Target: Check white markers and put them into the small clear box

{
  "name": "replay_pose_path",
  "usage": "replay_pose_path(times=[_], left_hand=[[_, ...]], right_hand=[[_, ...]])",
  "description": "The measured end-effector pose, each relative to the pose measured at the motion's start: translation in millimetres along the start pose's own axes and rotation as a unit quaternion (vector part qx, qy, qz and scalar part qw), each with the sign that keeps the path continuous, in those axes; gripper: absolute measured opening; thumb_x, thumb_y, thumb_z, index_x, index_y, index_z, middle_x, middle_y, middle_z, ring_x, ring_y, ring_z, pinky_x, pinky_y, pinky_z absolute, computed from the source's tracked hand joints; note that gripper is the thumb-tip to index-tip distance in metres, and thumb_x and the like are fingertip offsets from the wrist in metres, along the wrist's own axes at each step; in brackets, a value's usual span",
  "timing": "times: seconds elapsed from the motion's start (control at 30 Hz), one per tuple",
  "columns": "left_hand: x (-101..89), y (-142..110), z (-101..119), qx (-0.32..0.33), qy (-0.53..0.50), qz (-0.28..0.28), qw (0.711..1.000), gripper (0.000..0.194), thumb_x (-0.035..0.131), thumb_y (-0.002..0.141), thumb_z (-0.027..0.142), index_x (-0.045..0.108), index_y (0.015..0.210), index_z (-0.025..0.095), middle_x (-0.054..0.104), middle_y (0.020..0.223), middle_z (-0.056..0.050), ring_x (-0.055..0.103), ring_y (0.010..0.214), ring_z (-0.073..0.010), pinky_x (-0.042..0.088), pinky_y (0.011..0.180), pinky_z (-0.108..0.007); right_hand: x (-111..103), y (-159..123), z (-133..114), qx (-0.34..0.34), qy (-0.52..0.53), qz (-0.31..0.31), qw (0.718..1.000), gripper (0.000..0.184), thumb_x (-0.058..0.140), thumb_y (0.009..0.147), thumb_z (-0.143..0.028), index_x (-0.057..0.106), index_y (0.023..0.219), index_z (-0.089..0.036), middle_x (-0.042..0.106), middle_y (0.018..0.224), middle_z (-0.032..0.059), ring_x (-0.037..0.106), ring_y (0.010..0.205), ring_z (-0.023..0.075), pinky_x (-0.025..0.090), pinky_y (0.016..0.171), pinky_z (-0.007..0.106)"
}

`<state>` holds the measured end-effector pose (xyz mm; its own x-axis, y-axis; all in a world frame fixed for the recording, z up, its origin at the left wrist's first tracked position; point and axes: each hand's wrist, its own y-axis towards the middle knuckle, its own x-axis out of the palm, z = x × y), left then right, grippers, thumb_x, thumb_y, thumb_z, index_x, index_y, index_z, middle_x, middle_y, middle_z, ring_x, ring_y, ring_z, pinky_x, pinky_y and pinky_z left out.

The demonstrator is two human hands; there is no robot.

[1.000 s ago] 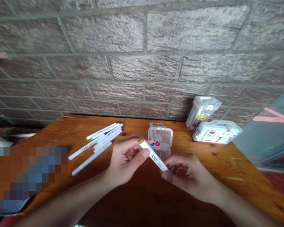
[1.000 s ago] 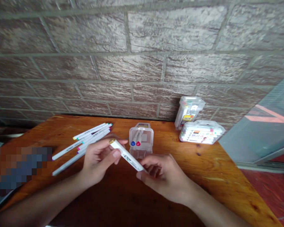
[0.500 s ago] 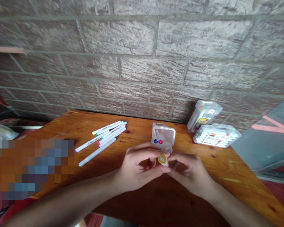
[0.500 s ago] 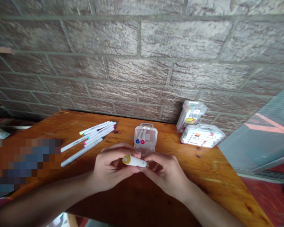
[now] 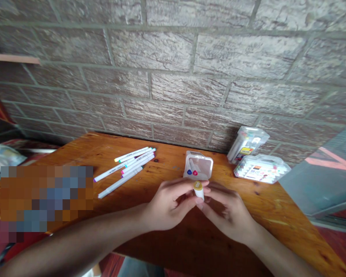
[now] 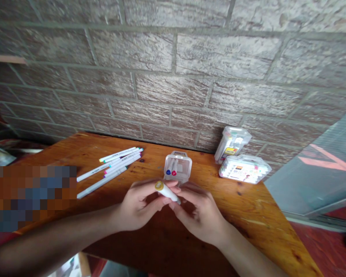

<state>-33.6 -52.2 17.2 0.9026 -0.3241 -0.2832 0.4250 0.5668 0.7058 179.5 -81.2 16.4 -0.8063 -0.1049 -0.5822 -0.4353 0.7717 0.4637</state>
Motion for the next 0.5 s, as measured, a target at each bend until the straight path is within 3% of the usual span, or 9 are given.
replay_pose_path(times=[0.1, 0.23, 0.4, 0.5], left_hand=[[-0.3, 0.4, -1.5, 0.058, 0.02, -0.021, 0.998, 0.043, 0.066, 0.097, 0.008, 0.071, 0.138, 0.019, 0.081, 0.124, -0.015, 0.079, 0.113, -0.0257, 0.064, 0.1, -0.035], [1.0, -1.4, -6.2, 0.117, 0.021, -0.018, 0.993, 0.042, 0.073, 0.095, 0.009, 0.071, 0.136, 0.017, 0.079, 0.124, -0.017, 0.079, 0.11, -0.0238, 0.066, 0.097, -0.032], [-1.6, -1.5, -13.1, 0.112, 0.014, 0.003, 0.994, 0.036, 0.083, 0.09, 0.016, 0.074, 0.125, 0.015, 0.075, 0.116, -0.015, 0.072, 0.074, -0.0109, 0.061, 0.064, -0.018], [-4.5, -0.2, -15.4, 0.102, 0.021, 0.007, 0.994, 0.032, 0.085, 0.088, 0.019, 0.075, 0.119, 0.015, 0.075, 0.111, -0.013, 0.066, 0.066, -0.0081, 0.058, 0.059, -0.017]], right_hand=[[-1.9, 1.0, 2.1, -0.048, -0.007, 0.019, 0.999, 0.027, 0.072, 0.096, -0.012, 0.08, 0.117, -0.026, 0.079, 0.103, 0.0084, 0.074, 0.096, 0.0234, 0.06, 0.087, 0.036], [-1.4, -0.5, 10.7, -0.101, -0.013, 0.062, 0.993, 0.03, 0.075, 0.092, -0.007, 0.082, 0.115, -0.026, 0.08, 0.102, 0.0087, 0.076, 0.091, 0.0221, 0.062, 0.078, 0.032], [1.3, -2.4, 14.6, -0.112, -0.018, 0.111, 0.987, 0.04, 0.077, 0.09, -0.004, 0.081, 0.121, -0.029, 0.08, 0.107, 0.0066, 0.078, 0.086, 0.0186, 0.063, 0.07, 0.025], [1.6, -2.3, 14.0, -0.115, -0.025, 0.119, 0.986, 0.037, 0.08, 0.088, -0.004, 0.082, 0.118, -0.026, 0.08, 0.106, 0.0072, 0.079, 0.089, 0.0193, 0.064, 0.071, 0.024]])
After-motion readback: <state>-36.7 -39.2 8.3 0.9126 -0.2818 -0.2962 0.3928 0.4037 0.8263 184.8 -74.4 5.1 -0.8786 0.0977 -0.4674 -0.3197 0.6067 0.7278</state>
